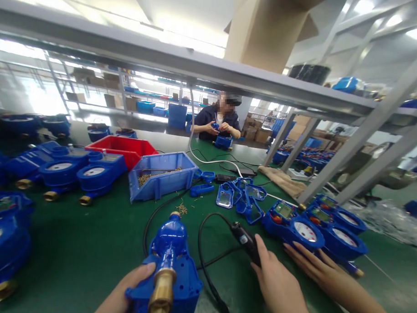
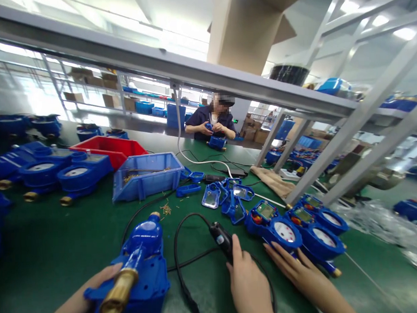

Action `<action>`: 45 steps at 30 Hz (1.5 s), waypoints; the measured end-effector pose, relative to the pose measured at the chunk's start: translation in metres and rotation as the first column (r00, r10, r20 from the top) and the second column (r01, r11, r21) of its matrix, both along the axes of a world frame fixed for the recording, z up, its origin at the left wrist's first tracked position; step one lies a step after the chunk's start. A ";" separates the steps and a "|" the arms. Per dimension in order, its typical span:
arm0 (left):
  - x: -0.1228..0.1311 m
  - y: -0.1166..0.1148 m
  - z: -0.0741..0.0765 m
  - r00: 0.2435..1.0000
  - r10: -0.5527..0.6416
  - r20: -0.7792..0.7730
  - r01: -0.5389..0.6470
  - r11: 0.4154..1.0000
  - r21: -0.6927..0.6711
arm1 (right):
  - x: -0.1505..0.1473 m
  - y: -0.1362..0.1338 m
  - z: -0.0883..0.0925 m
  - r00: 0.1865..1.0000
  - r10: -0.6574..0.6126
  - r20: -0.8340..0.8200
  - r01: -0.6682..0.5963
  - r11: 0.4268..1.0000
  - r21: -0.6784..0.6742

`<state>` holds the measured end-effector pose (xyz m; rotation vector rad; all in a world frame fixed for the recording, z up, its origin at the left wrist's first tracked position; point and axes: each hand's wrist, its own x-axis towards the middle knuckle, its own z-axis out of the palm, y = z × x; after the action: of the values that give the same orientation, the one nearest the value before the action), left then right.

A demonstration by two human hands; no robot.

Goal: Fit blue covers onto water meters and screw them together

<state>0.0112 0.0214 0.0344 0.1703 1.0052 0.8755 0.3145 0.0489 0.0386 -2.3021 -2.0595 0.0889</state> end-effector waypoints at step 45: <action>-0.003 -0.004 0.005 0.999 -0.031 -0.032 0.034 0.996 0.089 | -0.153 0.075 0.053 -0.098 0.332 -0.938 -0.029 0.942 0.336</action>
<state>0.0084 0.0169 0.0395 0.2756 0.9902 0.8911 0.1619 0.1243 0.0919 -0.8900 -1.2349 1.1609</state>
